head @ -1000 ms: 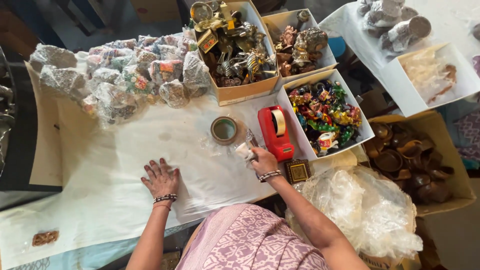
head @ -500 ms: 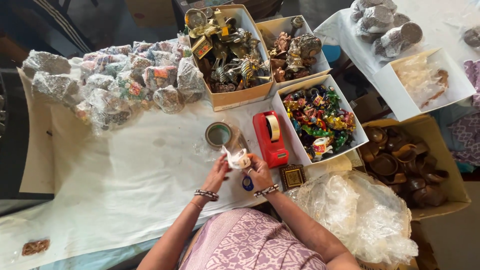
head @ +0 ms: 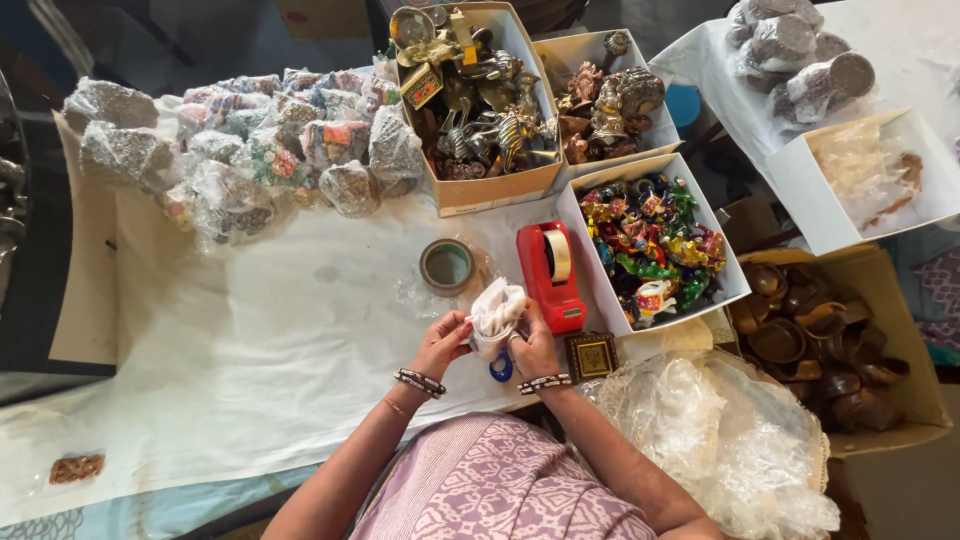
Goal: Wrapping small decorative figurines in bubble wrap and cleaning them for shipping.
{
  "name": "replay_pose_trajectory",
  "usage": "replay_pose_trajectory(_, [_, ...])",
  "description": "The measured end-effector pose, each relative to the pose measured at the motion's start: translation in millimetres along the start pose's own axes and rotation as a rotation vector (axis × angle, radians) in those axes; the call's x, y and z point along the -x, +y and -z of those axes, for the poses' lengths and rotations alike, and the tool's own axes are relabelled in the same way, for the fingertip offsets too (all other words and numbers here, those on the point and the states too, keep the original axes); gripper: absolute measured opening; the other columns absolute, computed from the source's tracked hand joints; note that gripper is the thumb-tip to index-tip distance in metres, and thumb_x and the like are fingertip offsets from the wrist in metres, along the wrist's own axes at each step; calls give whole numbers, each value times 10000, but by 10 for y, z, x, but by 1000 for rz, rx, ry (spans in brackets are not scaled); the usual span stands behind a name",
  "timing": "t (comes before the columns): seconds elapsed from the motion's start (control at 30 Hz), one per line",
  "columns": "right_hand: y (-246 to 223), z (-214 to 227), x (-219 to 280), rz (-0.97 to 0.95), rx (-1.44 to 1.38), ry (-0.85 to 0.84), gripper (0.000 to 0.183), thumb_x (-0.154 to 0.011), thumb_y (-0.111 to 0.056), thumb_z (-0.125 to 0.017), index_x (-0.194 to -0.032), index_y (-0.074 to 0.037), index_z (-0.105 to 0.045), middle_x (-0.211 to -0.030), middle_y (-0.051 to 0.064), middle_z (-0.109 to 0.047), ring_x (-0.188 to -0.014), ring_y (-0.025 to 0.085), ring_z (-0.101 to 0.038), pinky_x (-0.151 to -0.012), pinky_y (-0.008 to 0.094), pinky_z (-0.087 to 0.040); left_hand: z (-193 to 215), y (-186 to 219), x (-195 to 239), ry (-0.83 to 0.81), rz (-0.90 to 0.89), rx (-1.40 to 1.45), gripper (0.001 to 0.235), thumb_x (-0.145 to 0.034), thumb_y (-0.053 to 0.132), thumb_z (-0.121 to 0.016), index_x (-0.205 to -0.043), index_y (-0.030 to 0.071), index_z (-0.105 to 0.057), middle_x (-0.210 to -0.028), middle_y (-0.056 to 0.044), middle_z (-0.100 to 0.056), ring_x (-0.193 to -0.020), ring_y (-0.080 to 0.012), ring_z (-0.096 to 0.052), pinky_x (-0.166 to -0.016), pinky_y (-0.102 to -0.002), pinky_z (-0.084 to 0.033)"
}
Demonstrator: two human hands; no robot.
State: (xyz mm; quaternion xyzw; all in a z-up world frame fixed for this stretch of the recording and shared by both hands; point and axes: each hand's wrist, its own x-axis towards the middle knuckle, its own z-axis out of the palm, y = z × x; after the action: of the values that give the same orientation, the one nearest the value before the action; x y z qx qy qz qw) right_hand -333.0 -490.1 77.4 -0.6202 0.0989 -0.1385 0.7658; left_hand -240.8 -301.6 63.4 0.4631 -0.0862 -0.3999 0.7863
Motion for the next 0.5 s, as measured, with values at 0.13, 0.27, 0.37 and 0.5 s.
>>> replay_pose_trajectory(0.13, [-151,-96,-35,-217,-96,0,511,-938,-19,-584,-1431,-119,-490,-1261,68,-656,-1078,168,-682,-801,272,-590,44,-37,20,17,-8,-25,155,-1076,205,-552,-1137,80,-620,-1075,38,-667,-1018,-77,-648,-923,-324,-575])
replay_pose_trajectory(0.27, [-64,-154,45,-514,-157,-86,538,-904,-119,-645,-1407,-217,-481,-1182,-3,-658,-987,135,-712,-712,328,-660,125,-407,-1,-65,47,-55,266,-1018,153,-564,-1269,100,-634,-1151,23,-685,-1042,-101,-664,-937,-335,-577])
replay_pose_trajectory(0.37, [459,69,78,-453,-128,-153,391,-993,-157,-667,-1371,-119,-578,-1148,51,-695,-967,155,-707,-750,335,-654,42,-359,47,-130,136,-58,346,-1002,147,-566,-1342,121,-619,-1188,15,-693,-1063,-107,-666,-958,-337,-566])
replay_pose_trajectory(0.5, [165,71,17,-318,-4,-23,322,-1022,-86,-690,-1341,-51,-656,-1133,105,-724,-951,183,-692,-779,319,-616,-14,-227,60,-140,154,-249,302,-1082,221,-551,-1357,124,-634,-1179,25,-692,-1097,-91,-646,-957,-334,-542])
